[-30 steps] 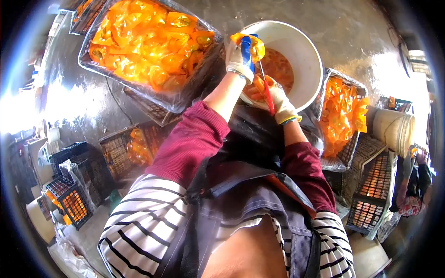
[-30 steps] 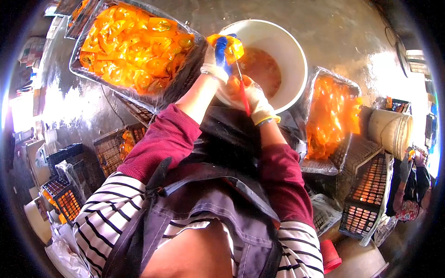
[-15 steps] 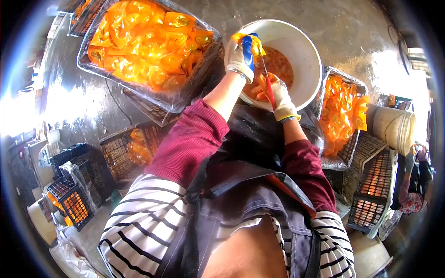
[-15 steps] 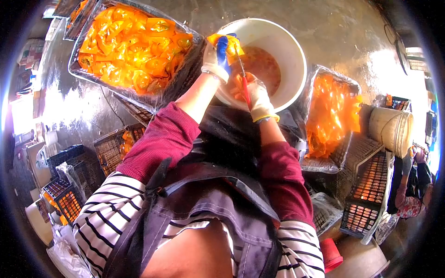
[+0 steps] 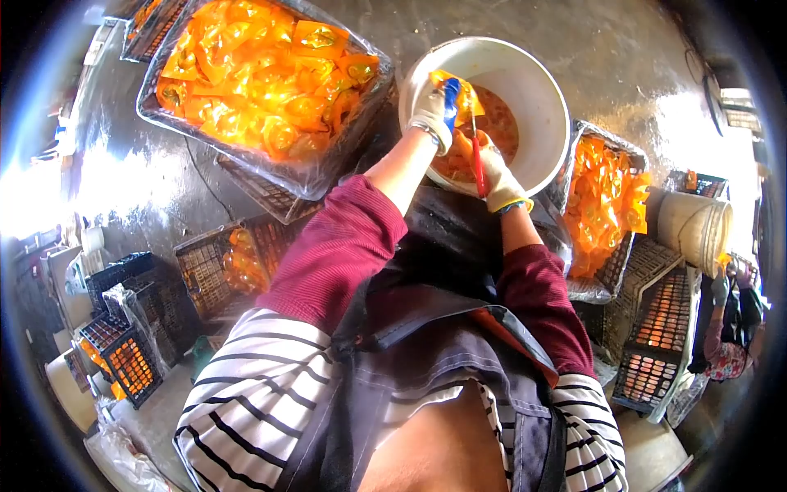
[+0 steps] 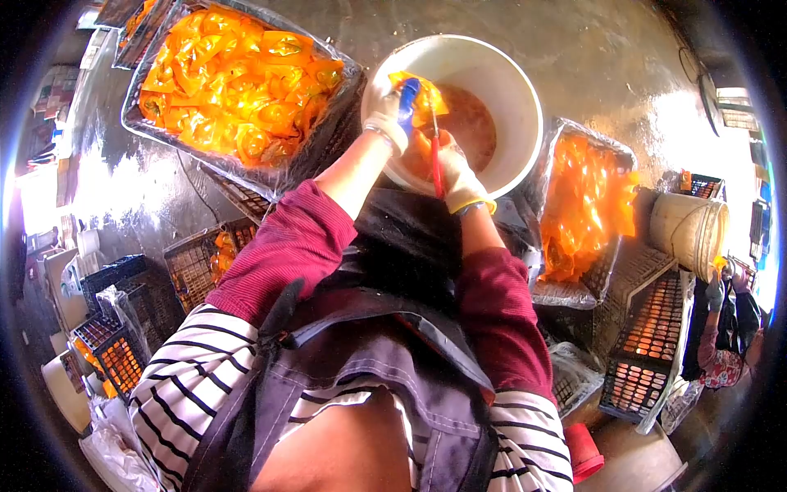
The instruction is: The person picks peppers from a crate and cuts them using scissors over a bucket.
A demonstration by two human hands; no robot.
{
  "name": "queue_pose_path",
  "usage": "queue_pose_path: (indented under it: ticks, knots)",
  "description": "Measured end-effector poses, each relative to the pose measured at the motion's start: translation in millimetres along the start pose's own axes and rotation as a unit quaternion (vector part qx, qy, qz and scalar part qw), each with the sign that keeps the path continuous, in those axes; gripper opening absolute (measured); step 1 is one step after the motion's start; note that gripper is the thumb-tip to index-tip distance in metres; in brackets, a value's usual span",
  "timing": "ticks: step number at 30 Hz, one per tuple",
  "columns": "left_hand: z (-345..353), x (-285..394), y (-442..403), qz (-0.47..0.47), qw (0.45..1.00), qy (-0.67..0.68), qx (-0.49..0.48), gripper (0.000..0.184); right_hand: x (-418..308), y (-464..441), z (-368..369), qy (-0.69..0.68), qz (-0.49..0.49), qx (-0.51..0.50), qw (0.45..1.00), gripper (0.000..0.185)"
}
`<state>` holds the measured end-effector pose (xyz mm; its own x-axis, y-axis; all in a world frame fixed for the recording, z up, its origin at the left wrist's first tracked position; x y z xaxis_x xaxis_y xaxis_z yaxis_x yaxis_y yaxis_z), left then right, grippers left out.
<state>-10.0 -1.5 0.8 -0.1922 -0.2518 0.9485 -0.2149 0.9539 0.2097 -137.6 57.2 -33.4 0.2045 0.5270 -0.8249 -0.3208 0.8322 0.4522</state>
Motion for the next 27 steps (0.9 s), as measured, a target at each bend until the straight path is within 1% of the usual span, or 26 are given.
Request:
queue_pose_path:
  ticks: [1,2,3,4,5,6,8,9,10,12,13,15,16,17,19,20,22,23,25,26,27]
  knots:
    - [0.6,1.9,3.7,0.012,0.995,-0.1,0.003,0.059,-2.7,4.2,-2.1,-0.027,0.003,-0.008,1.0,0.034]
    - [-3.4,15.9,7.5,-0.053,0.992,-0.111,-0.034,0.059,-13.9,10.8,3.0,-0.054,0.005,-0.015,0.998,0.035]
    - [-5.5,25.8,11.6,-0.116,0.983,-0.122,-0.072,0.059,-15.2,12.0,1.0,-0.017,0.038,0.007,0.999,0.035]
    - [-3.1,29.6,16.4,-0.103,0.994,-0.016,-0.045,0.058,-17.0,12.5,-0.9,0.02,0.07,0.027,0.997,0.035]
    - [-1.3,32.6,21.3,-0.089,0.992,0.089,-0.015,0.057,-19.2,13.0,-1.3,0.058,0.102,0.045,0.992,0.035]
    - [-1.9,34.4,23.4,-0.073,0.978,0.193,0.016,0.057,-27.4,17.4,2.3,0.079,0.114,0.049,0.989,0.035]
    - [3.9,5.8,3.4,-0.103,0.984,0.137,-0.043,0.052,-41.0,27.6,6.6,0.12,0.136,0.059,0.982,0.033]
    - [6.7,-4.8,-3.6,-0.118,0.984,0.109,-0.073,0.05,-28.7,16.8,-2.9,0.148,0.089,0.073,0.982,0.034]
    - [7.6,-0.4,0.5,-0.146,0.969,0.181,-0.088,0.042,-1.6,-3.2,-20.1,0.174,0.042,0.087,0.98,0.034]
    - [9.5,16.3,14.8,-0.201,0.918,0.32,-0.118,0.031,17.8,-17.4,-30.8,0.177,-0.008,0.102,0.979,0.035]
    - [8.8,21.1,16.8,-0.198,0.923,0.307,-0.121,0.03,25.7,-21.8,-36.6,0.155,-0.012,0.104,0.982,0.036]
    - [6.5,25.8,19.8,-0.193,0.932,0.28,-0.127,0.029,16.9,-13.7,-33.2,0.139,0.027,0.099,0.985,0.038]
    - [4.1,25.3,20.8,-0.192,0.92,0.33,-0.083,0.031,-8.1,3.5,-20.1,0.145,0.07,0.09,0.983,0.039]
    - [-0.1,39.6,25.2,-0.215,0.922,0.317,-0.065,0.03,-24.2,15.3,-11.3,0.151,0.112,0.08,0.979,0.041]
    - [-3.2,15.3,6.7,-0.148,0.954,0.216,-0.146,0.03,-32.1,19.8,-8.2,0.204,0.092,0.075,0.972,0.041]
    - [-7.6,16.1,5.8,-0.16,0.954,0.209,-0.142,0.031,-37.3,22.8,-4.8,0.229,0.083,0.073,0.967,0.042]
    - [-15.3,18.2,4.3,-0.184,0.954,0.195,-0.133,0.033,-47.0,28.7,0.6,0.203,0.099,0.074,0.971,0.042]
    - [-19.6,21.9,4.8,-0.181,0.958,0.162,-0.155,0.034,-50.0,30.0,2.5,0.19,0.107,0.076,0.973,0.042]
    - [-25.6,27.4,6.9,-0.174,0.96,0.096,-0.198,0.036,-14.2,2.2,-19.1,0.195,0.033,0.06,0.978,0.042]
    - [-21.7,9.0,-1.0,-0.176,0.953,0.115,-0.218,0.038,-1.7,-6.8,-26.6,0.197,-0.003,0.053,0.979,0.042]
    - [-20.7,4.3,-4.2,-0.155,0.959,0.068,-0.229,0.037,-1.8,-5.8,-25.8,0.222,0.015,0.046,0.974,0.04]
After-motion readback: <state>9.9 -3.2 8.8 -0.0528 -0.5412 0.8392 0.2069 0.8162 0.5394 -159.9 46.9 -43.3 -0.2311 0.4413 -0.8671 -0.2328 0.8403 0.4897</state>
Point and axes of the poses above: each hand's wrist, its own y-axis away from the middle knuckle, its own z-axis out of the palm, x = y × z, the point moved 3 cm from there along -y, towards the middle knuckle, and after that the axes turned 2 degrees about z, right-handed, at the moved point
